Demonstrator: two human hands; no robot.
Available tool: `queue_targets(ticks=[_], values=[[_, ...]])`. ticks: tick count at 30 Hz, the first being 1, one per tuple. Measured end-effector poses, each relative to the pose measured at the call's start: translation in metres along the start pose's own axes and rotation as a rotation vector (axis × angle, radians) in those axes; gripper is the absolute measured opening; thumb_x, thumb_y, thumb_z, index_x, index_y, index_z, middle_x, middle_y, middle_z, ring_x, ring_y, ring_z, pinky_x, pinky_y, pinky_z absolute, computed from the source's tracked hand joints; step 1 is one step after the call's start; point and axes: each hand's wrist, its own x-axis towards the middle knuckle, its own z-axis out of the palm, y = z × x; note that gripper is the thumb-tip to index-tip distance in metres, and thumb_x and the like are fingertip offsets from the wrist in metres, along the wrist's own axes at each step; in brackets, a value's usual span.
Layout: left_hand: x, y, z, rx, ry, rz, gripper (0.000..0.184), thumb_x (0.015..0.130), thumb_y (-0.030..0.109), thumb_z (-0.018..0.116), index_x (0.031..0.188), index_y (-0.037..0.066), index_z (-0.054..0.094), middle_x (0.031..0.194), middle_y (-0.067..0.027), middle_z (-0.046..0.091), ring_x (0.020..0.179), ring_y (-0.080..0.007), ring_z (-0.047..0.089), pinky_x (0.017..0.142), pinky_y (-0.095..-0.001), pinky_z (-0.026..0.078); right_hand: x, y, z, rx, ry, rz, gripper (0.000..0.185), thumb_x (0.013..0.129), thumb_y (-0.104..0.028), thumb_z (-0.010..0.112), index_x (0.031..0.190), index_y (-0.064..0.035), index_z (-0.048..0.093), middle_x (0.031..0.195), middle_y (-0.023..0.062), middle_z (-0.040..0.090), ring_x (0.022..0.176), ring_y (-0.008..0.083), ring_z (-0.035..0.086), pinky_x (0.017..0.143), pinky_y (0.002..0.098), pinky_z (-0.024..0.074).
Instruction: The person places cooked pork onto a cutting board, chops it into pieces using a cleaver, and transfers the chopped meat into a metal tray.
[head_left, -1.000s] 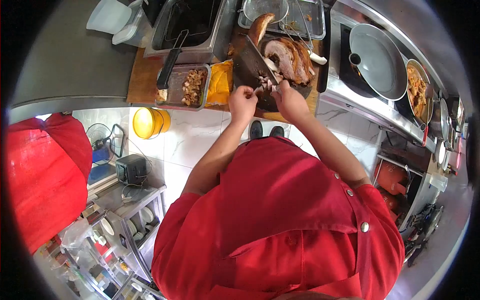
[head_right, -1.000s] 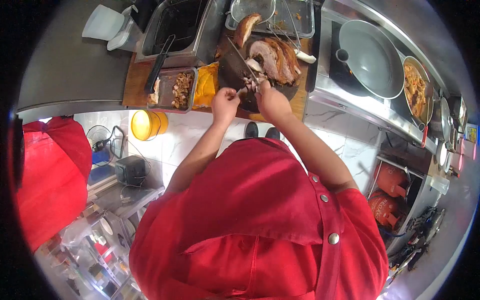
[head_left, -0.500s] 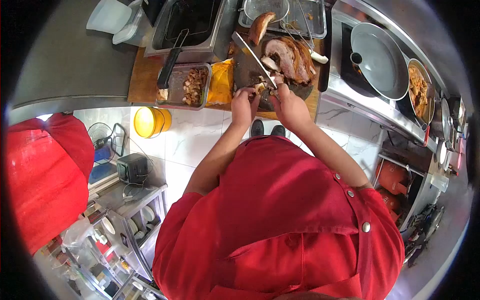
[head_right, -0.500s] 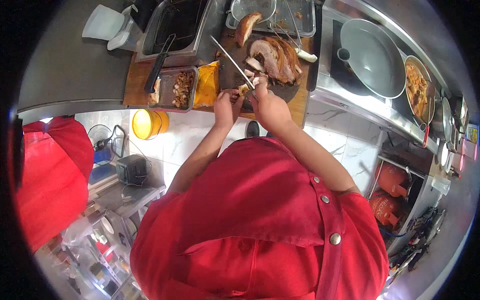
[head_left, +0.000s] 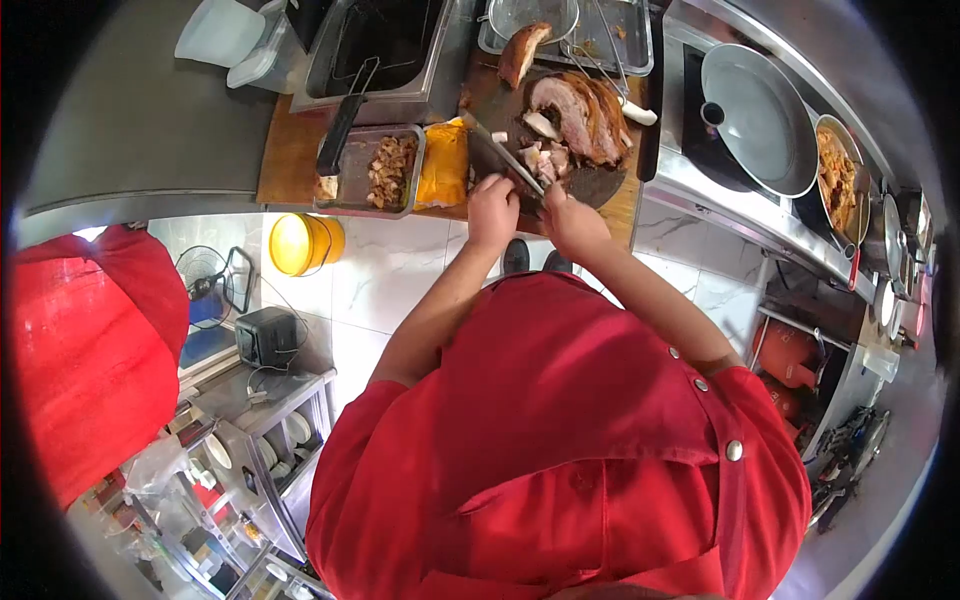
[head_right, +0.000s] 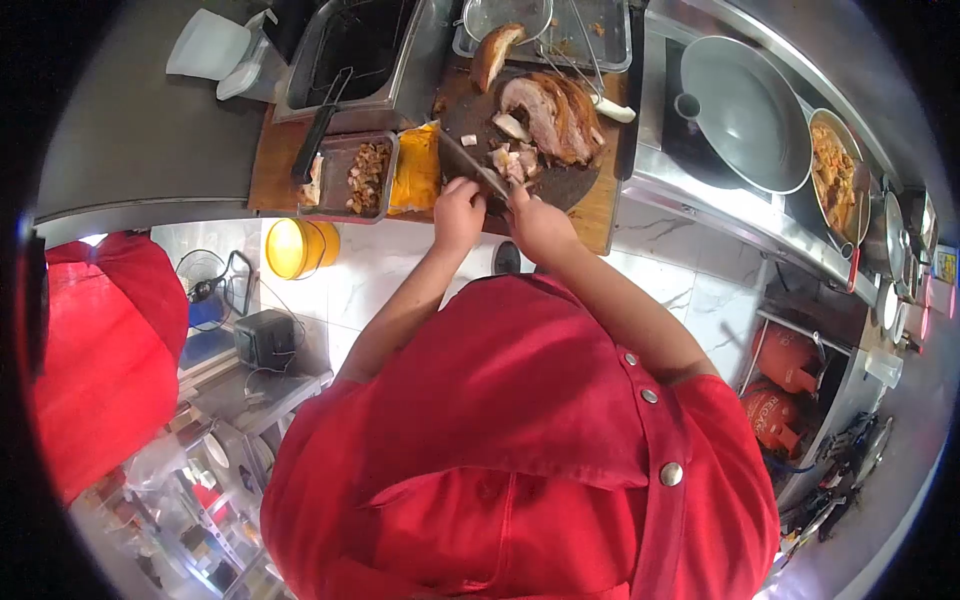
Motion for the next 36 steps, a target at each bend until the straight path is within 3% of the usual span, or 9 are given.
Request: queue_targets(ticks=[2,8,10,12,16,26,27,31,36], values=[[0.006,-0.001,0.0,-0.116,0.092,0.031,0.007,0.076,0.002,0.062,0.082,0.0,0.066,0.085,-0.0158,0.064,0.082,-0.0342,0.062,0.072,-0.0403,0.05,0.016,0.006,-0.001,-0.048,-0.135,0.065,0.03,0.089,-0.024,0.056,0.103,0.0006,0.044,0.08,0.0256,0.064,0.077,0.0443,0.063,0.064,0.0538,0.0491],[0.007,-0.003,0.002,-0.101,0.029,0.034,0.006,0.077,0.003,0.063,0.081,0.0,0.066,0.083,-0.0149,0.065,0.08,-0.0338,0.064,0.072,-0.04,0.05,0.009,-0.028,-0.033,0.036,0.16,-0.096,0.031,0.09,-0.024,0.055,0.104,0.0007,0.043,0.08,0.0254,0.064,0.076,0.0438,0.063,0.065,0.0527,0.0492],[0.005,-0.002,0.002,-0.091,0.039,0.063,0.006,0.077,0.003,0.062,0.08,0.0,0.066,0.083,-0.0151,0.065,0.08,-0.0337,0.063,0.072,-0.0404,0.05,0.001,-0.015,-0.014,0.002,0.131,-0.069,0.03,0.092,-0.024,0.053,0.103,0.0004,0.042,0.081,0.0254,0.064,0.078,0.0427,0.063,0.065,0.0519,0.0499],[0.005,0.0,0.001,-0.069,0.048,0.027,0.005,0.076,0.003,0.062,0.079,0.0,0.066,0.083,-0.0152,0.065,0.079,-0.033,0.064,0.071,-0.0395,0.051,0.0,-0.003,-0.003,-0.08,-0.145,0.082,0.027,0.092,-0.024,0.052,0.102,-0.0003,0.042,0.082,0.0251,0.064,0.08,0.0424,0.064,0.067,0.0519,0.0502],[0.003,-0.001,0.0,-0.191,0.098,-0.046,0.006,0.079,0.003,0.061,0.082,-0.001,0.065,0.085,-0.0153,0.064,0.081,-0.0341,0.063,0.073,-0.0404,0.05,0.001,-0.002,-0.004,-0.089,-0.165,0.107,0.025,0.092,-0.022,0.052,0.102,-0.001,0.042,0.083,0.0251,0.065,0.082,0.043,0.064,0.071,0.0524,0.0494],[0.011,-0.005,0.01,-0.202,0.152,-0.053,0.012,0.079,0.002,0.061,0.09,-0.001,0.067,0.091,-0.0165,0.067,0.084,-0.0334,0.065,0.074,-0.038,0.051,-0.006,-0.004,-0.015,0.042,0.06,0.025,0.027,0.088,-0.022,0.057,0.099,-0.0024,0.043,0.08,0.0249,0.064,0.077,0.0429,0.063,0.066,0.0535,0.0484],[0.012,-0.002,0.009,-0.181,0.134,-0.061,0.013,0.079,0.002,0.061,0.091,-0.002,0.067,0.092,-0.0169,0.067,0.086,-0.0336,0.065,0.076,-0.038,0.051,-0.006,-0.002,-0.013,-0.021,-0.092,0.117,0.026,0.089,-0.022,0.057,0.099,-0.0026,0.043,0.081,0.024,0.063,0.077,0.0428,0.062,0.067,0.0531,0.0486],[0.011,0.009,0.004,-0.178,0.09,-0.048,0.015,0.078,0.001,0.058,0.091,-0.002,0.066,0.094,-0.0177,0.066,0.088,-0.0342,0.064,0.078,-0.0387,0.051,-0.009,0.01,-0.017,-0.013,-0.106,0.092,0.025,0.089,-0.023,0.057,0.098,-0.0028,0.043,0.083,0.0238,0.063,0.079,0.0431,0.062,0.069,0.0526,0.0482],[0.046,-0.002,-0.001,-0.096,0.077,0.036,0.021,0.077,-0.001,0.053,0.094,0.0,0.065,0.099,-0.0163,0.064,0.095,-0.0362,0.06,0.082,-0.0423,0.048,-0.031,0.008,-0.046,0.179,0.093,0.118,0.027,0.09,-0.024,0.058,0.096,-0.0024,0.043,0.086,0.0236,0.064,0.083,0.0439,0.061,0.07,0.0513,0.0466]])
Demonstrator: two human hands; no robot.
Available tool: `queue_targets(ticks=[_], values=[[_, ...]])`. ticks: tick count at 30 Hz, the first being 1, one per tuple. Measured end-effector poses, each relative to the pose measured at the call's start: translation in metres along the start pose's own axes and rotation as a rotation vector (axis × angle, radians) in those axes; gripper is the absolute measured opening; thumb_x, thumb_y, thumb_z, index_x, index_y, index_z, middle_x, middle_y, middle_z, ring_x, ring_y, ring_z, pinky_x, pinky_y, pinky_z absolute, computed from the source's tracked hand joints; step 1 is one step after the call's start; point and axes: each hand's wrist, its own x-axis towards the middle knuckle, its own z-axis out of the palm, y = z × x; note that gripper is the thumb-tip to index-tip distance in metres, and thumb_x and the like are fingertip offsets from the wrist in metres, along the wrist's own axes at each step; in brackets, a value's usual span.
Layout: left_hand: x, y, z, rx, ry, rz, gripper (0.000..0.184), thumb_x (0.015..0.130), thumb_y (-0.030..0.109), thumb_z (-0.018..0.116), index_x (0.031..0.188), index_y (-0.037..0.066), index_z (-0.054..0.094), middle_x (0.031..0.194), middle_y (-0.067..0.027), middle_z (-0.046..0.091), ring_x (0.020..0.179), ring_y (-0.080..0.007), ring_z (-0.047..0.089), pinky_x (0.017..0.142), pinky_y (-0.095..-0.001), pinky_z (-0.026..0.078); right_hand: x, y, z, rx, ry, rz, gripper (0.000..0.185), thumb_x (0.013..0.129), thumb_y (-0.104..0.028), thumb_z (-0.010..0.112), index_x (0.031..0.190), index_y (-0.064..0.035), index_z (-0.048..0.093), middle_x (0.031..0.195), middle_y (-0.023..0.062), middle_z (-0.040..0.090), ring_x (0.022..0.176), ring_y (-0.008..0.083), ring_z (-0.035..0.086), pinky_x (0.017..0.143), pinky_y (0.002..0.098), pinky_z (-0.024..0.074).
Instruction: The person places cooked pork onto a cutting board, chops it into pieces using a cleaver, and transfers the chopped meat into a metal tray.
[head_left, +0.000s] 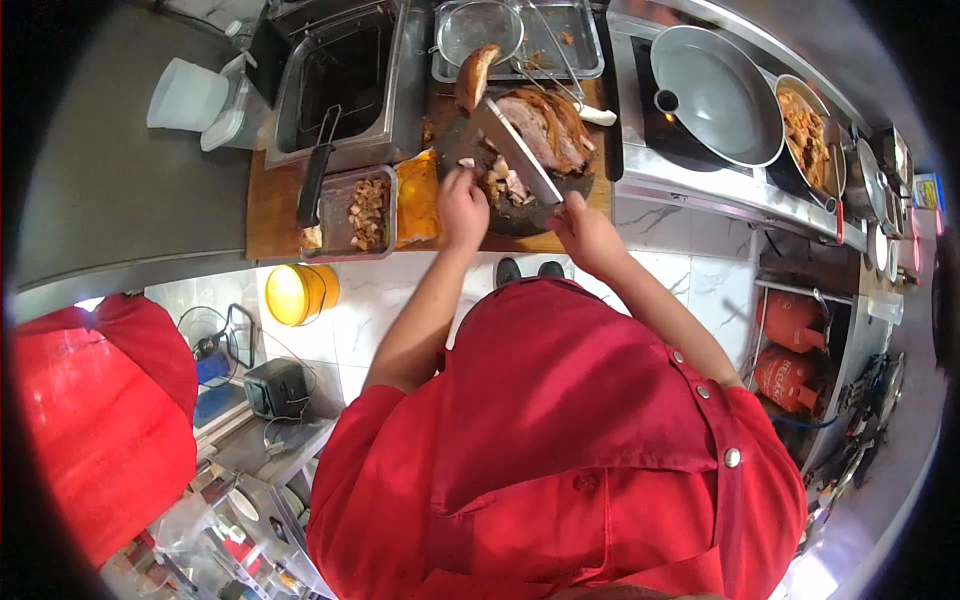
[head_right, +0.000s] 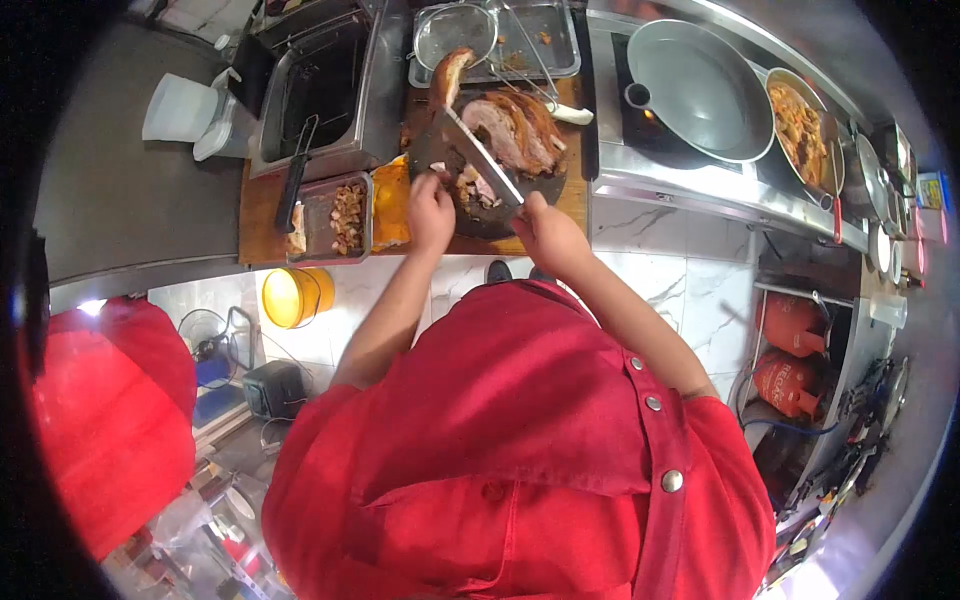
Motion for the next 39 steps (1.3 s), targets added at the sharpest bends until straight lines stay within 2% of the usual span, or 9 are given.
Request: queue_targets(ticks=[6,9,17,24,30,32,34,37,39], values=[[0.072,-0.012,0.03,0.168,-0.245,0.203,0.033,0.081,0.009,0.057,0.114,0.002,0.058,0.117,-0.016,0.059,0.108,-0.0374,0.053,0.094,-0.043,0.043,-0.019,0.007,-0.028,0.1,0.1,0.156,0.028,0.09,-0.023,0.06,0.097,-0.0016,0.044,0.081,0.0244,0.063,0.081,0.0458,0.06,0.068,0.0499,0.0457],[0.077,-0.018,0.04,0.206,-0.389,0.204,0.04,0.082,0.02,0.062,0.12,0.007,0.058,0.117,-0.0149,0.059,0.108,-0.0367,0.054,0.093,-0.0423,0.044,-0.035,0.007,-0.05,0.266,-0.097,0.392,0.027,0.088,-0.023,0.061,0.097,-0.0016,0.046,0.081,0.0239,0.063,0.078,0.0451,0.06,0.067,0.0488,0.0455],[0.084,0.001,0.021,0.342,-0.812,0.127,0.032,0.073,0.027,0.067,0.098,0.007,0.067,0.101,-0.0153,0.061,0.098,-0.0332,0.059,0.086,-0.0419,0.048,-0.061,0.038,-0.051,-0.158,-0.131,0.232,0.024,0.087,-0.022,0.059,0.101,-0.0041,0.049,0.084,0.0229,0.065,0.081,0.0437,0.061,0.071,0.0509,0.0474],[0.097,-0.008,-0.005,0.089,-0.476,0.105,0.037,0.078,0.031,0.065,0.099,0.0,0.065,0.097,-0.0196,0.062,0.094,-0.0347,0.061,0.083,-0.0414,0.048,-0.039,0.026,-0.03,-0.163,-0.122,0.119,0.023,0.088,-0.022,0.055,0.1,-0.0038,0.048,0.083,0.0232,0.065,0.08,0.0441,0.062,0.07,0.0534,0.0473],[0.065,-0.019,-0.002,0.321,-0.364,-0.108,0.037,0.081,0.032,0.061,0.095,-0.002,0.061,0.102,-0.0231,0.062,0.097,-0.039,0.059,0.083,-0.0451,0.047,-0.026,0.021,-0.037,-0.264,-0.165,0.218,0.024,0.087,-0.022,0.057,0.099,-0.0027,0.048,0.083,0.0244,0.064,0.082,0.0444,0.061,0.072,0.053,0.047],[0.061,-0.012,0.005,0.063,-0.433,-0.265,0.038,0.081,0.034,0.062,0.094,-0.002,0.062,0.097,-0.0235,0.063,0.09,-0.0439,0.059,0.082,-0.046,0.047,-0.02,0.021,-0.038,-0.176,-0.149,0.163,0.024,0.086,-0.021,0.058,0.098,-0.0021,0.049,0.084,0.025,0.064,0.083,0.0442,0.061,0.072,0.0526,0.0465],[0.059,-0.004,-0.002,-0.012,-0.436,-0.327,0.035,0.085,0.033,0.061,0.094,-0.001,0.062,0.089,-0.0178,0.065,0.081,-0.0373,0.062,0.077,-0.0428,0.049,-0.021,0.013,-0.04,-0.149,-0.124,0.155,0.024,0.086,-0.02,0.058,0.098,-0.0017,0.049,0.084,0.0247,0.064,0.084,0.0441,0.061,0.073,0.0524,0.0465],[0.057,-0.027,-0.017,-0.701,-0.178,-0.573,0.023,0.09,0.023,0.059,0.097,0.001,0.061,0.085,-0.0051,0.063,0.075,-0.0096,0.059,0.064,-0.0254,0.047,-0.022,-0.001,-0.054,-0.081,-0.151,0.117,0.024,0.086,-0.02,0.059,0.099,-0.0017,0.05,0.085,0.0239,0.064,0.084,0.0438,0.061,0.074,0.0518,0.0466],[0.049,-0.026,-0.044,-0.663,-0.132,-0.629,0.019,0.088,0.019,0.063,0.092,0.001,0.063,0.077,-0.0032,0.063,0.068,-0.0091,0.058,0.06,-0.0242,0.046,-0.022,-0.001,-0.052,-0.036,-0.208,0.095,0.025,0.086,-0.021,0.059,0.099,-0.002,0.05,0.085,0.0234,0.065,0.085,0.0436,0.061,0.074,0.0514,0.0468]])
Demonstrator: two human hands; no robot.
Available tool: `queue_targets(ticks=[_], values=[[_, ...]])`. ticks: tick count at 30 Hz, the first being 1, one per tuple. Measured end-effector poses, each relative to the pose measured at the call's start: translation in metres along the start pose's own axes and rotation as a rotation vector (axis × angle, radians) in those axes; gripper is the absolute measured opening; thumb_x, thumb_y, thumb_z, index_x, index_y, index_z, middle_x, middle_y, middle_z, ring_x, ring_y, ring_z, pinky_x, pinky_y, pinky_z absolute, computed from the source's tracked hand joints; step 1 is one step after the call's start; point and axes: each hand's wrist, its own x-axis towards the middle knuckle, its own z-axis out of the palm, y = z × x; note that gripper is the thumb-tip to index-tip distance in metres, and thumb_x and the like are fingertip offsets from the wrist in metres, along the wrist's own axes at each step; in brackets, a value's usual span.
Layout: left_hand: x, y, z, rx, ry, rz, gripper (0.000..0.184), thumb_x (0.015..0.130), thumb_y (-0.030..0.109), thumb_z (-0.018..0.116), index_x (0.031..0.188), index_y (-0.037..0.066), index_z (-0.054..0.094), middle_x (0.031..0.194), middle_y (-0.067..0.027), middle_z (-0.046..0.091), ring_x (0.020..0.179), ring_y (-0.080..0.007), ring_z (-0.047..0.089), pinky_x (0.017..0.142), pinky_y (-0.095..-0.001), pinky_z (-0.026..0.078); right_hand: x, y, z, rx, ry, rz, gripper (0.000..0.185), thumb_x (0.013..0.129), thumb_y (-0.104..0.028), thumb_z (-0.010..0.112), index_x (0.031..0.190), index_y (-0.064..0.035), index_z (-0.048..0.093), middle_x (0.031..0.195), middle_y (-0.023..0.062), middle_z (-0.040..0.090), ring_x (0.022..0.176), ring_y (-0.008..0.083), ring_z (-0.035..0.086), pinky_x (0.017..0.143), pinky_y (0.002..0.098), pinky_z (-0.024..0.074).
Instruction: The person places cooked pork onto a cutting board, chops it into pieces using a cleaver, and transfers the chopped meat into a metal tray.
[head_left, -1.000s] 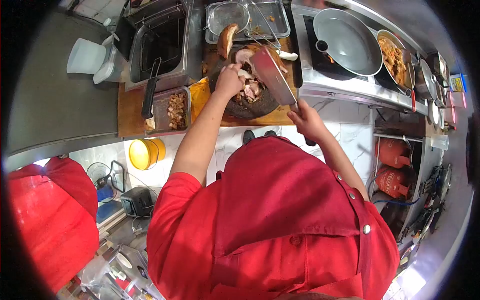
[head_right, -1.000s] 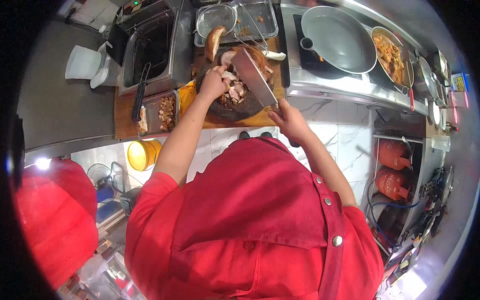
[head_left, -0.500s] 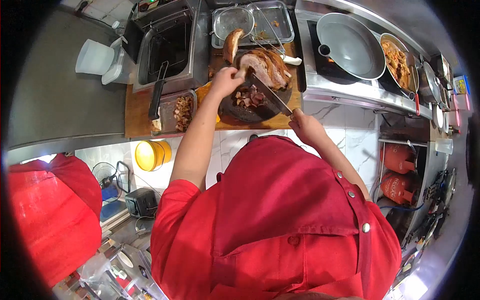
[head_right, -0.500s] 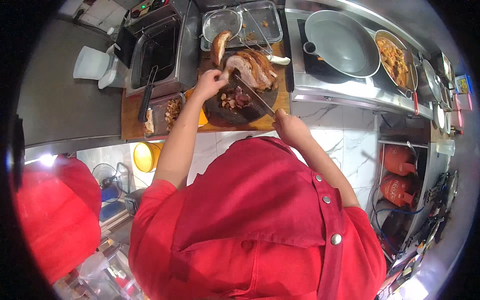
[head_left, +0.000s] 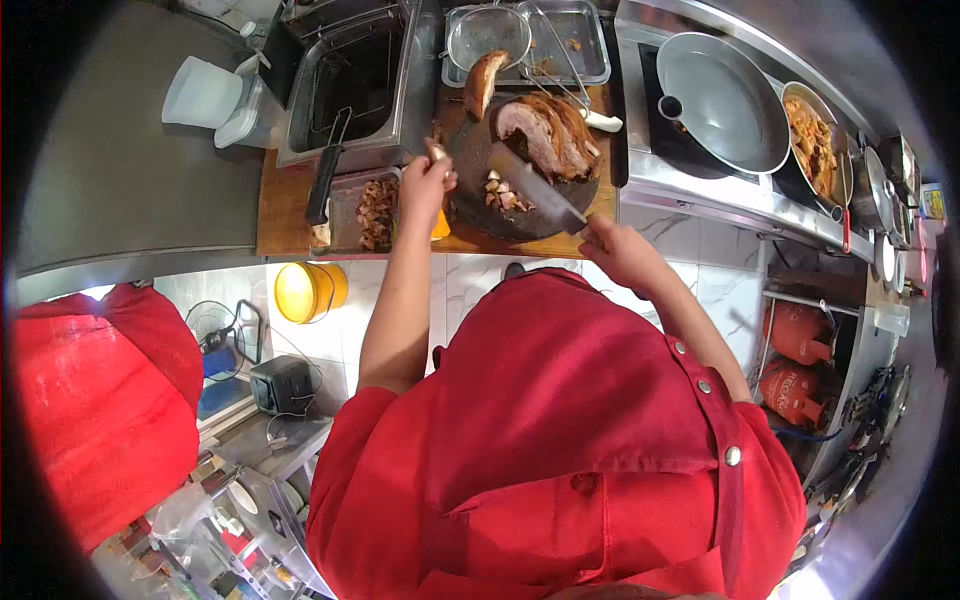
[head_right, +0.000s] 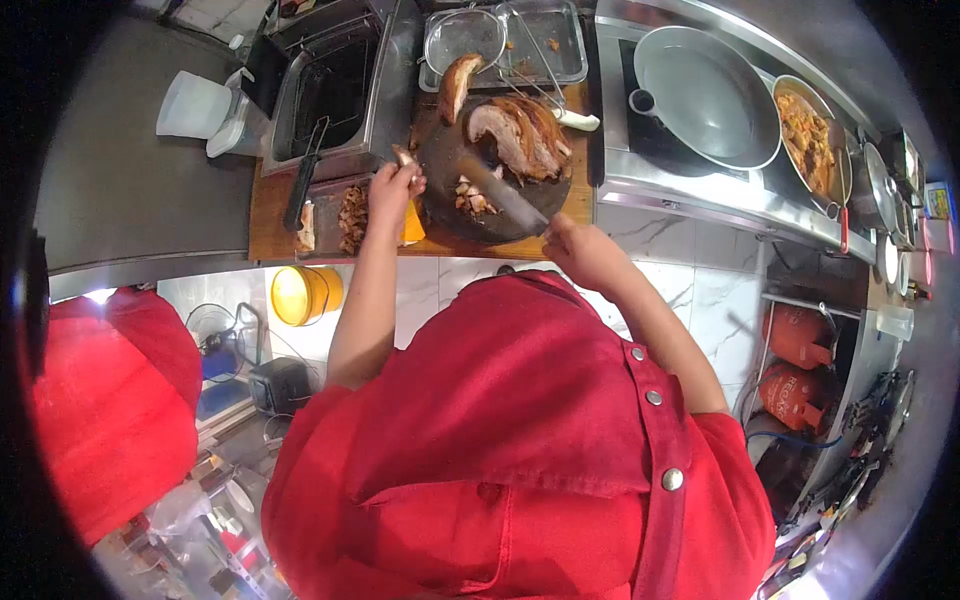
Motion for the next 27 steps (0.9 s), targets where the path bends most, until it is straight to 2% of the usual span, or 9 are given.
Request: queue_targets(ticks=[3,7,8,9,13,16,19,22,27], values=[[-0.015,-0.008,-0.016,0.249,0.028,0.024,0.021,0.085,0.02,0.065,0.091,0.0,0.067,0.074,-0.0044,0.065,0.066,-0.0111,0.06,0.06,-0.0267,0.048,0.011,0.006,0.024,-0.08,-0.209,-0.103,0.026,0.085,-0.023,0.059,0.102,-0.0041,0.051,0.086,0.0226,0.065,0.085,0.0423,0.062,0.075,0.0508,0.0475],[-0.046,-0.021,-0.007,0.708,0.249,0.266,0.029,0.077,0.024,0.071,0.095,0.002,0.07,0.081,-0.0127,0.07,0.071,-0.0217,0.067,0.066,-0.0341,0.051,0.026,0.021,0.052,-0.038,-0.098,-0.074,0.025,0.086,-0.023,0.058,0.101,-0.004,0.05,0.084,0.0238,0.065,0.083,0.0431,0.062,0.073,0.052,0.0474],[-0.047,-0.031,-0.002,0.592,0.165,0.191,0.03,0.073,0.025,0.072,0.094,0.003,0.071,0.083,-0.0168,0.069,0.075,-0.0294,0.067,0.07,-0.0379,0.051,0.029,0.023,0.054,-0.024,-0.042,-0.043,0.024,0.087,-0.022,0.057,0.1,-0.0035,0.05,0.084,0.0243,0.065,0.083,0.0436,0.062,0.073,0.0524,0.0473],[-0.062,-0.017,0.01,0.71,0.126,0.193,0.028,0.074,0.024,0.071,0.093,0.004,0.071,0.083,-0.017,0.068,0.078,-0.0301,0.067,0.071,-0.0386,0.051,0.031,0.023,0.054,-0.024,-0.051,-0.045,0.024,0.087,-0.022,0.057,0.1,-0.0035,0.05,0.084,0.0243,0.065,0.083,0.0436,0.062,0.073,0.0524,0.0473],[-0.081,-0.034,0.047,0.897,0.03,0.447,0.025,0.074,0.02,0.071,0.094,0.005,0.069,0.086,-0.0158,0.062,0.082,-0.0349,0.062,0.073,-0.0431,0.05,0.042,0.021,0.051,-0.089,0.022,-0.019,0.024,0.089,-0.021,0.055,0.101,-0.0017,0.048,0.083,0.0252,0.064,0.081,0.0443,0.062,0.072,0.0528,0.0474],[-0.092,-0.041,0.055,0.869,0.175,0.609,0.021,0.074,0.016,0.071,0.092,0.003,0.067,0.086,-0.0153,0.061,0.082,-0.034,0.062,0.073,-0.0423,0.051,0.047,0.012,0.052,-0.182,0.013,-0.032,0.024,0.089,-0.021,0.055,0.101,-0.0021,0.047,0.082,0.024,0.064,0.08,0.0433,0.062,0.072,0.0525,0.0484],[-0.095,-0.051,0.046,0.682,0.094,0.476,0.017,0.074,0.01,0.072,0.088,0.0,0.067,0.085,-0.014,0.063,0.074,-0.0294,0.064,0.068,-0.036,0.052,0.046,-0.004,0.053,-0.202,0.064,-0.099,0.024,0.089,-0.022,0.055,0.101,-0.0024,0.046,0.08,0.0237,0.064,0.078,0.0427,0.063,0.07,0.0524,0.0495],[-0.095,-0.057,0.044,0.66,0.078,0.507,0.012,0.075,0.005,0.07,0.085,0.0,0.066,0.084,-0.0128,0.062,0.072,-0.0262,0.064,0.064,-0.0326,0.052,0.042,-0.029,0.05,-0.156,0.209,-0.18,0.025,0.09,-0.02,0.055,0.1,-0.0024,0.04,0.076,0.0242,0.062,0.073,0.0449,0.06,0.063,0.0545,0.0469],[-0.096,-0.054,0.047,0.644,0.088,0.479,0.007,0.076,0.004,0.067,0.081,0.0,0.065,0.083,-0.0127,0.061,0.076,-0.0299,0.062,0.066,-0.0375,0.051,0.059,0.004,0.085,-0.218,0.037,-0.136,0.024,0.091,-0.02,0.055,0.1,-0.0025,0.041,0.077,0.024,0.063,0.074,0.0441,0.061,0.063,0.0531,0.0477]])
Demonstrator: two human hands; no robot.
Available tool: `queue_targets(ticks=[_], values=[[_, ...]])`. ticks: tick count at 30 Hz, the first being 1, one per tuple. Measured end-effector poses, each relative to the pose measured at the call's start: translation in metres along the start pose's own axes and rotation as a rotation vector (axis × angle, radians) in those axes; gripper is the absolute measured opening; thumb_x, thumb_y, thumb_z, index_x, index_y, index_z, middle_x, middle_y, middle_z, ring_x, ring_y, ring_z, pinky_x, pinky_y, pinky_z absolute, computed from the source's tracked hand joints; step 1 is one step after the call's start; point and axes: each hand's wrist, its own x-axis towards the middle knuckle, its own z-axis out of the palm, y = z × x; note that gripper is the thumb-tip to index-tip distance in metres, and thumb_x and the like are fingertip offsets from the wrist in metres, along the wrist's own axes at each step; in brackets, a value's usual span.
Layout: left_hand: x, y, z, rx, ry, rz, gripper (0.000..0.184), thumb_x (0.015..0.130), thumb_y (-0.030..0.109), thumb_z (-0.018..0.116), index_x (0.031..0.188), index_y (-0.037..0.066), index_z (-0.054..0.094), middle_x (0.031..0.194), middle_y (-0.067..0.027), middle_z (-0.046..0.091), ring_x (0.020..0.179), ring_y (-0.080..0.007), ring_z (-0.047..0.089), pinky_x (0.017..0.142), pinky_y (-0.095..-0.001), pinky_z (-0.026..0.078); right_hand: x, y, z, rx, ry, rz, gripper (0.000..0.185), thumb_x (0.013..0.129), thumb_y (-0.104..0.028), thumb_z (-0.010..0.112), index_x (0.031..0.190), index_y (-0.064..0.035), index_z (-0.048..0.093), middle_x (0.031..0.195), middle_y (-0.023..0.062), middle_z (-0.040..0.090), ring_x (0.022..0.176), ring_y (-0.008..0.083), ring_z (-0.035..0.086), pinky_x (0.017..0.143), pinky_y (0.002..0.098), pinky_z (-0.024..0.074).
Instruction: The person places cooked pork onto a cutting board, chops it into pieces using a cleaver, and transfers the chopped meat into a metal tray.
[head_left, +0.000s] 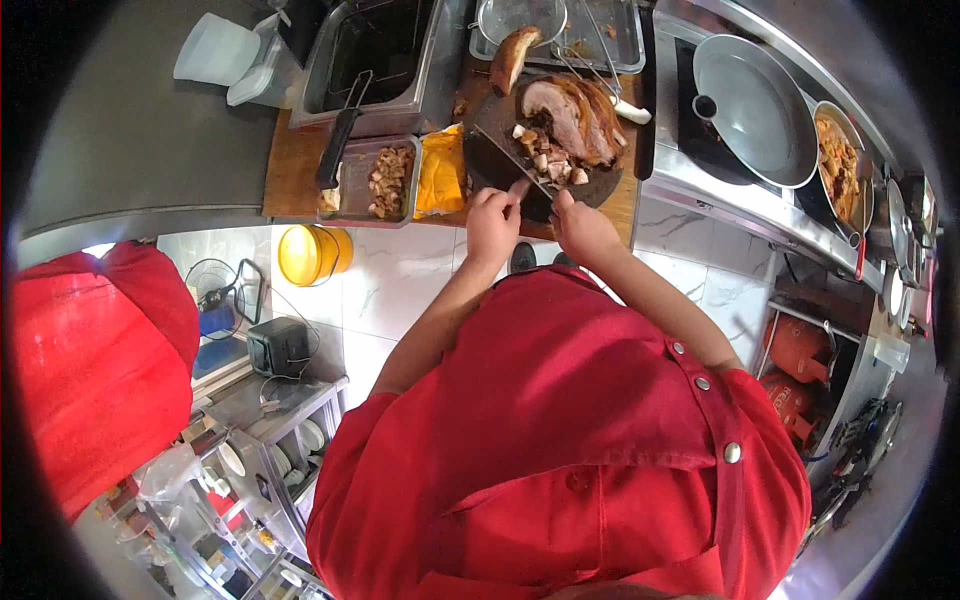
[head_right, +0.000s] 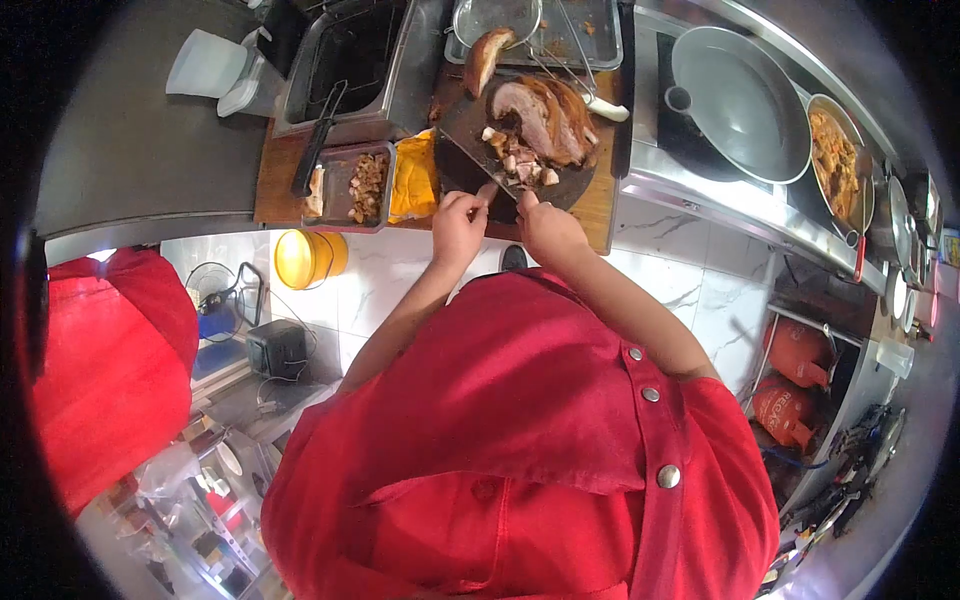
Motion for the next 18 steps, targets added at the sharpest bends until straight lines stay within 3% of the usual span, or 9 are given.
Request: queue_targets(ticks=[1,8,12,14,18], values=[[-0.001,-0.001,-0.001,0.014,0.001,-0.002,0.006,0.076,0.004,0.067,0.079,0.0,0.064,0.083,-0.0134,0.06,0.08,-0.0331,0.061,0.069,-0.0413,0.05,0.002,0.001,0.0,0.017,0.0,0.001,0.025,0.09,-0.02,0.055,0.1,-0.0024,0.042,0.078,0.0247,0.063,0.075,0.0439,0.061,0.064,0.0531,0.0478],[-0.006,-0.005,0.001,0.074,0.022,0.105,0.001,0.077,0.001,0.063,0.077,0.001,0.062,0.085,-0.0133,0.06,0.08,-0.0348,0.06,0.069,-0.0421,0.049,0.002,-0.038,-0.045,0.079,0.104,0.01,0.027,0.09,-0.021,0.056,0.1,-0.0011,0.042,0.081,0.0261,0.063,0.079,0.0438,0.062,0.066,0.0529,0.0484],[-0.007,-0.005,0.001,0.05,0.017,0.058,0.004,0.074,0.002,0.065,0.077,0.001,0.062,0.087,-0.0128,0.061,0.082,-0.0328,0.06,0.071,-0.0398,0.049,-0.003,-0.016,-0.006,0.132,0.196,-0.106,0.027,0.09,-0.021,0.056,0.1,-0.0006,0.042,0.081,0.0266,0.063,0.078,0.0448,0.062,0.066,0.053,0.0483],[-0.006,-0.001,-0.002,0.037,0.009,0.079,0.005,0.073,0.002,0.065,0.077,0.001,0.062,0.089,-0.0129,0.061,0.082,-0.0333,0.06,0.071,-0.0398,0.049,0.001,-0.004,0.004,0.104,-0.044,0.0,0.028,0.09,-0.022,0.056,0.101,-0.0008,0.041,0.08,0.0272,0.063,0.079,0.0454,0.061,0.065,0.0533,0.048],[-0.007,0.004,-0.004,0.041,0.008,0.066,0.005,0.074,0.002,0.065,0.077,0.001,0.062,0.09,-0.0133,0.063,0.084,-0.0326,0.061,0.073,-0.0387,0.049,0.012,-0.008,-0.01,0.13,-0.004,-0.022,0.029,0.09,-0.022,0.056,0.102,-0.0006,0.04,0.08,0.0275,0.062,0.077,0.0457,0.061,0.064,0.0535,0.0477]])
